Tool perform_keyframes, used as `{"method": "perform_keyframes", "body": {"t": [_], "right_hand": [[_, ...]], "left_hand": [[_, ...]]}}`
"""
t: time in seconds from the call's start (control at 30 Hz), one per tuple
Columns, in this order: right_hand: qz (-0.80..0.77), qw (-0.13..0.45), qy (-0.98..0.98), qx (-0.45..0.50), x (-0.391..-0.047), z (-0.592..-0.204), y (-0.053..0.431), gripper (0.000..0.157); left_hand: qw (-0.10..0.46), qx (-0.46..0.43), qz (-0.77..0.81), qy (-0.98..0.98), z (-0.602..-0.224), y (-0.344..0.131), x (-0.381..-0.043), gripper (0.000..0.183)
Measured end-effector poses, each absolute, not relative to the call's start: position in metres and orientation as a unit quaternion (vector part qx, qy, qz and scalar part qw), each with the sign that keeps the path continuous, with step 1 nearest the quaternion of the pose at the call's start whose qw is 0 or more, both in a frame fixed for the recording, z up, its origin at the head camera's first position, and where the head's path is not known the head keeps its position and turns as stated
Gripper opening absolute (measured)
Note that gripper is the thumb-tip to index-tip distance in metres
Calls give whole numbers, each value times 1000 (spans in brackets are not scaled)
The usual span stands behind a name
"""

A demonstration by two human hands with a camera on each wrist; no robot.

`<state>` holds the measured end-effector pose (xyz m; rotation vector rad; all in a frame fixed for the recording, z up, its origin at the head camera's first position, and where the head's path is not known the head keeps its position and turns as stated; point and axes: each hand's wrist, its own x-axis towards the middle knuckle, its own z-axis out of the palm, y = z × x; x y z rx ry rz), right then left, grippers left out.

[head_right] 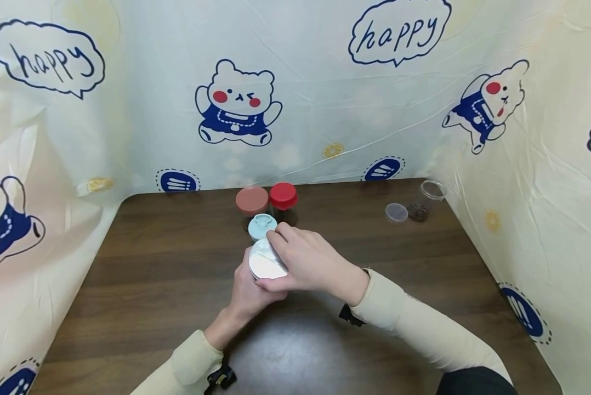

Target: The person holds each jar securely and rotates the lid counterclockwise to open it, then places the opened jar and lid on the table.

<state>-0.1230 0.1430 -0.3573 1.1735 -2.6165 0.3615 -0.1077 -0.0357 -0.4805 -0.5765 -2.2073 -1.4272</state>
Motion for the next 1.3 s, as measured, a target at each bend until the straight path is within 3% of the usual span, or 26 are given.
{"method": "perform_keyframes", "body": {"t": [0.33,0.6,0.83,1.3], "right_hand": [[155,134,-874,441,-129,-359,143,70],[154,108,-888,419,-131,-358,142,77],[156,97,-886,427,-133,-355,141,71],[146,102,-880,441,-134,-355,141,74]], "left_hand": [[228,-228,-528,-786,-479,-37,-108,99],[220,-215,-534,-787,-478,-39,-109,91],[204,-215,-534,-792,-477,-40,-110,94],[203,-215,-542,-787,-477,-41,-110,93]]}}
